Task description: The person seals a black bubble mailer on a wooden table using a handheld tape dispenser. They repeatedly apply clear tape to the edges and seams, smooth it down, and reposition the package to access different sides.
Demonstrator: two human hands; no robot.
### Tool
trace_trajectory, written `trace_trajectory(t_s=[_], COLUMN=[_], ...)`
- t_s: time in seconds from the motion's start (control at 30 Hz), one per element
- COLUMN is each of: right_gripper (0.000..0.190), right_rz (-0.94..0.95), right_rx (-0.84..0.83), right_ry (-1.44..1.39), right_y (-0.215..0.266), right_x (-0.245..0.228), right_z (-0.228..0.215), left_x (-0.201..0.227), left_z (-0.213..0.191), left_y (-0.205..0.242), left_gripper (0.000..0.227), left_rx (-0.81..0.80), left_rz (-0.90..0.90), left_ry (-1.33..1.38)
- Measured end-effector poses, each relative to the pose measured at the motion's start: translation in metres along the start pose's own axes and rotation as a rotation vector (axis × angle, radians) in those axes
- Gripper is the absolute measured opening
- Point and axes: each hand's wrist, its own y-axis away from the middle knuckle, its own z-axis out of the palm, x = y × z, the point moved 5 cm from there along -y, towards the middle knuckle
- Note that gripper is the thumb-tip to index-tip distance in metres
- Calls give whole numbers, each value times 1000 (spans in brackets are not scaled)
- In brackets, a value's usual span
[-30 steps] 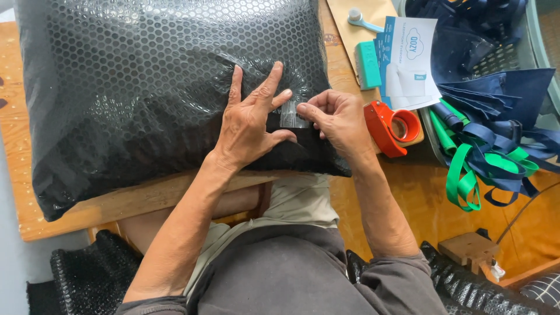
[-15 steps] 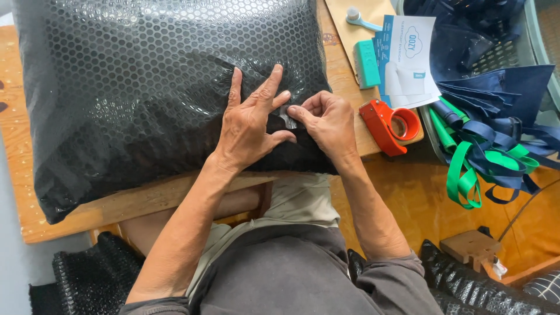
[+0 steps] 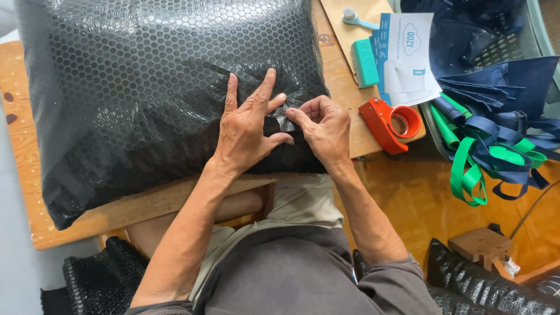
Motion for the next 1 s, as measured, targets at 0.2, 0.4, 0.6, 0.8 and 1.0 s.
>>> trace_trajectory(t_s=[0.2,0.4,0.6,0.8,1.0], right_gripper=[21,28,88,80,77], right_rz=[-64,-323,-454,-172,-234], right_rx=[12,138,309,144,199], right_ry=[44,299,454,254,254], right_y=[1,14,15,-8,0], right_x=[2,-12,-23,35,29], right_z=[1,3,-17,-11,-20], left_x=[-1,0,0,-5,-1], left_z=[1,1,0,7,3], left_y=[1,1,1,4,1], left_gripper=[118,113,119,121,122], left_rx=[-3,-11,-11,-21,-16], left_rz=[-6,7,-15,-13,-24], left_ry=[-15,-45,-35,-46,-11])
